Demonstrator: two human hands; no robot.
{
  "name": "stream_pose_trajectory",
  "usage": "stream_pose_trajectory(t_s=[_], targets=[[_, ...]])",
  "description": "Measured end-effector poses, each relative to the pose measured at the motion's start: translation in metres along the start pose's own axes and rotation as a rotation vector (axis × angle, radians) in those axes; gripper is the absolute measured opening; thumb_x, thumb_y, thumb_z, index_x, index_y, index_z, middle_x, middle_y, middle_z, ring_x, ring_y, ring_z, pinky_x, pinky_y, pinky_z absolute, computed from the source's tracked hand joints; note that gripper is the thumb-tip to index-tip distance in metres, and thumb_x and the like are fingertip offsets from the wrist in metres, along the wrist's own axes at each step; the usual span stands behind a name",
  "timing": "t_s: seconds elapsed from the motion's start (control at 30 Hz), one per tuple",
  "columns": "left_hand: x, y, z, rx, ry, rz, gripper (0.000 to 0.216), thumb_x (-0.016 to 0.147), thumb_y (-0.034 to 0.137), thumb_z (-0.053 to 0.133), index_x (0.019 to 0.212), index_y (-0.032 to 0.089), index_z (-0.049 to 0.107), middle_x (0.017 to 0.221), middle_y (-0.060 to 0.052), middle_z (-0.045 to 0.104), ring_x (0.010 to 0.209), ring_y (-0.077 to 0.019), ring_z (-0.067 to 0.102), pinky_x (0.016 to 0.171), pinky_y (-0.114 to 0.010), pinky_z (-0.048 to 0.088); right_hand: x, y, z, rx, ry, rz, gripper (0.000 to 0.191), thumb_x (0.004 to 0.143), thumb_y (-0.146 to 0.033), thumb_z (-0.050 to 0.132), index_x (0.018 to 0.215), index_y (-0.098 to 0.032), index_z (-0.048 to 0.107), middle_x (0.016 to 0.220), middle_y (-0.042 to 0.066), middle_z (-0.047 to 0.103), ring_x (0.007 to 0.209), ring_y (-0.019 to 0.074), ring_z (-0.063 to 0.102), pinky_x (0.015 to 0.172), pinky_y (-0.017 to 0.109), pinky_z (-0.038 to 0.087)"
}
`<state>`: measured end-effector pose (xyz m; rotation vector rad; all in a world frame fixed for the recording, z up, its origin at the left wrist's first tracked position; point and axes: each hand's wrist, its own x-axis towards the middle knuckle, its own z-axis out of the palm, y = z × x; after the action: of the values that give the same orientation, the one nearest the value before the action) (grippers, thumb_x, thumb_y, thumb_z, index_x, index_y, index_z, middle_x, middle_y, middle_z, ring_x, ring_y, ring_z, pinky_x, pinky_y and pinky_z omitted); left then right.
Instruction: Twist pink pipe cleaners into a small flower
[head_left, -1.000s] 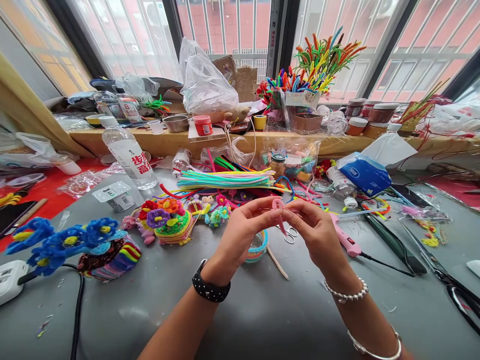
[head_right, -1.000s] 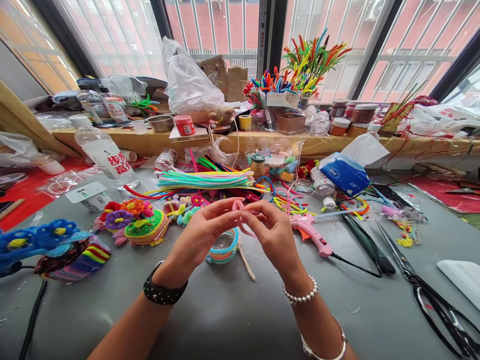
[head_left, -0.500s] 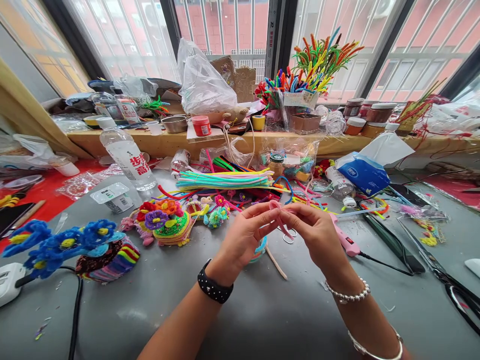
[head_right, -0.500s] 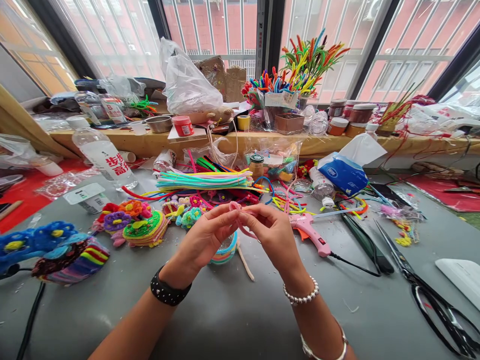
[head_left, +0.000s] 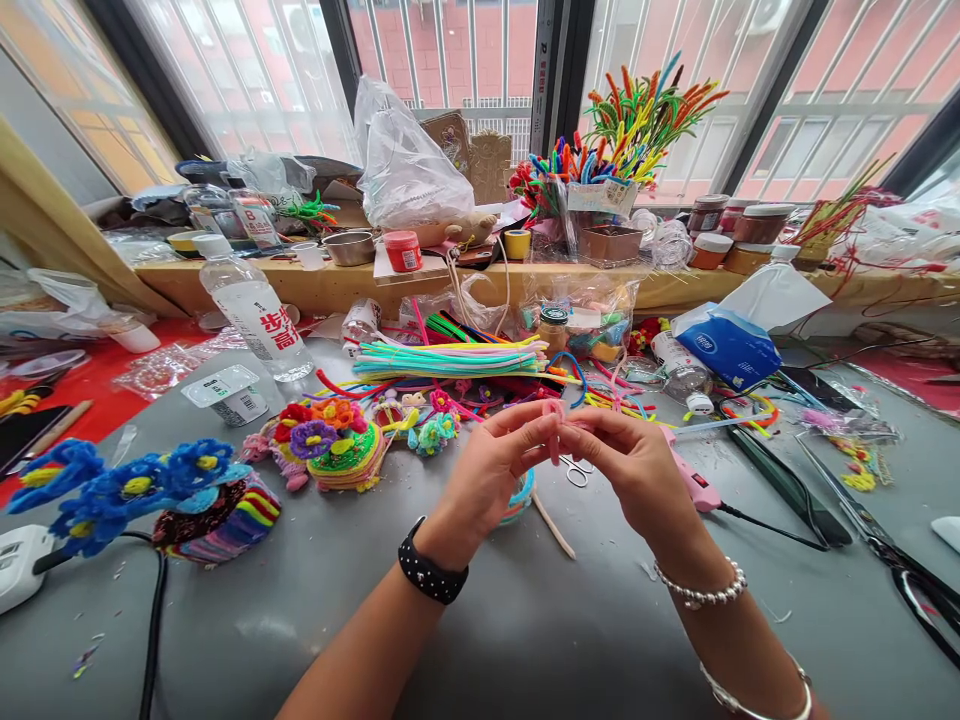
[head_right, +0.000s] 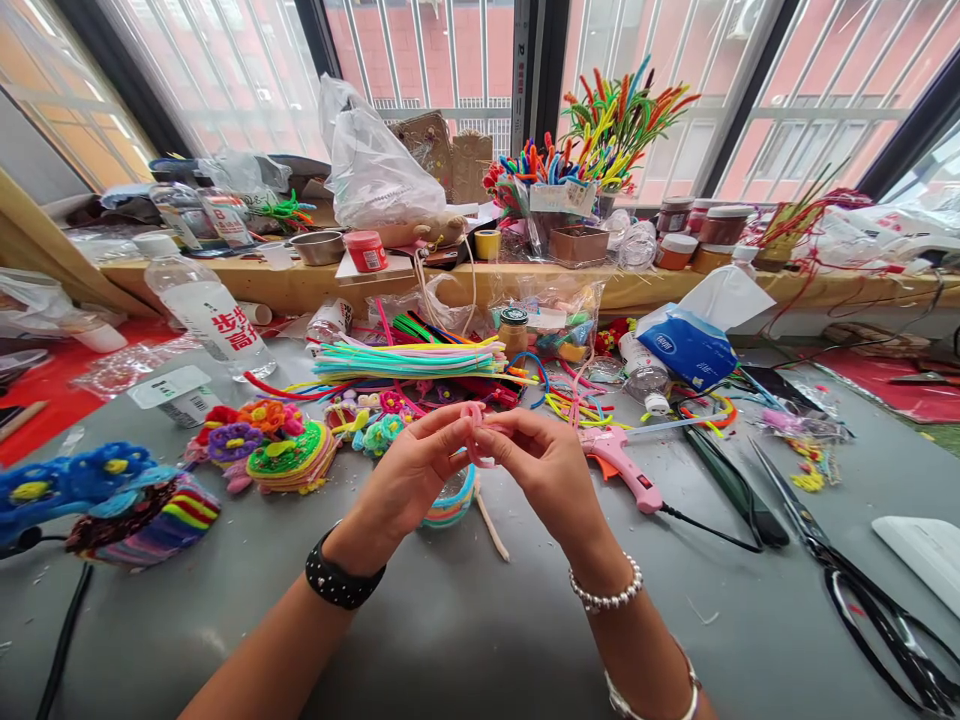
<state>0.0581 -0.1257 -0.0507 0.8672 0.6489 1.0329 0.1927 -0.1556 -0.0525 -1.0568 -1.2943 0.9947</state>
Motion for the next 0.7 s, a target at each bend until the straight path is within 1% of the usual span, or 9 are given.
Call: stream_pose_trajectory(t_s=[0.1, 0.2, 0.33, 0.47, 0.53, 0.6, 0.7], targets=[[0.0003, 0.0029, -0.0021, 0.022, -0.080, -0.054, 0.023, 0.062, 0.028, 0.074, 0.082, 0.018, 0.072, 0.086, -0.004, 0.068, 0.074, -0.0119, 0.060, 0.066, -0.022, 0.048, -0.0002, -0.0013, -0.0003, 0.003, -0.005, 0.004, 0.017, 0.071, -0.035, 0.067, 0.077, -0.019, 0.070, 0.072, 0.003, 0.069, 0.067, 0.0154, 0.062, 0.062, 0.027, 0.051], [0.0003, 0.0049, -0.0041, 0.064, -0.117, -0.052, 0.019, 0.065, 0.027, 0.072, 0.081, 0.018, 0.071, 0.092, -0.005, 0.067, 0.077, -0.0126, 0.059, 0.068, -0.024, 0.049, -0.0003, -0.0023, -0.0002, -0.008, 0.017, -0.003, 0.016, 0.071, -0.034, 0.067, 0.076, -0.019, 0.070, 0.073, 0.003, 0.070, 0.068, 0.0157, 0.062, 0.063, 0.028, 0.051], [0.0008, 0.0053, -0.0047, 0.078, -0.091, -0.058, 0.017, 0.062, 0.025, 0.074, 0.077, 0.018, 0.070, 0.080, -0.003, 0.066, 0.070, -0.0109, 0.059, 0.065, -0.023, 0.048, -0.0001, -0.0029, -0.0011, -0.020, 0.009, 0.012, 0.018, 0.069, -0.035, 0.068, 0.078, -0.019, 0.069, 0.075, 0.003, 0.070, 0.071, 0.0170, 0.064, 0.063, 0.028, 0.052], [0.0023, 0.0045, -0.0049, 0.028, -0.078, -0.059, 0.016, 0.062, 0.026, 0.074, 0.075, 0.018, 0.069, 0.075, -0.001, 0.066, 0.067, -0.0092, 0.059, 0.063, -0.020, 0.045, 0.0010, -0.0038, -0.0038, 0.006, -0.071, 0.051, 0.023, 0.069, -0.036, 0.068, 0.084, -0.019, 0.068, 0.082, 0.004, 0.070, 0.077, 0.0174, 0.064, 0.067, 0.029, 0.053], [0.0030, 0.0044, -0.0048, -0.027, -0.030, -0.046, 0.016, 0.062, 0.027, 0.074, 0.074, 0.019, 0.069, 0.074, 0.000, 0.066, 0.066, -0.0075, 0.058, 0.061, -0.017, 0.044, 0.0018, -0.0039, -0.0044, 0.026, -0.084, 0.057, 0.026, 0.068, -0.036, 0.069, 0.088, -0.020, 0.067, 0.085, 0.004, 0.069, 0.081, 0.0175, 0.063, 0.070, 0.030, 0.053], [0.0034, 0.0047, -0.0039, -0.078, 0.029, -0.021, 0.017, 0.059, 0.026, 0.075, 0.073, 0.019, 0.067, 0.075, 0.001, 0.066, 0.065, -0.0067, 0.058, 0.059, -0.016, 0.043, 0.0022, -0.0034, -0.0039, 0.027, -0.069, 0.056, 0.029, 0.066, -0.035, 0.071, 0.090, -0.020, 0.065, 0.086, 0.004, 0.068, 0.082, 0.0175, 0.063, 0.071, 0.030, 0.053], [0.0031, 0.0040, -0.0010, -0.108, 0.079, 0.011, 0.021, 0.058, 0.025, 0.076, 0.075, 0.017, 0.067, 0.077, -0.001, 0.067, 0.068, -0.0085, 0.059, 0.056, -0.017, 0.042, 0.0022, -0.0014, -0.0010, -0.034, -0.052, 0.046, 0.029, 0.066, -0.037, 0.071, 0.087, -0.019, 0.063, 0.083, 0.003, 0.066, 0.078, 0.0168, 0.062, 0.069, 0.030, 0.053]])
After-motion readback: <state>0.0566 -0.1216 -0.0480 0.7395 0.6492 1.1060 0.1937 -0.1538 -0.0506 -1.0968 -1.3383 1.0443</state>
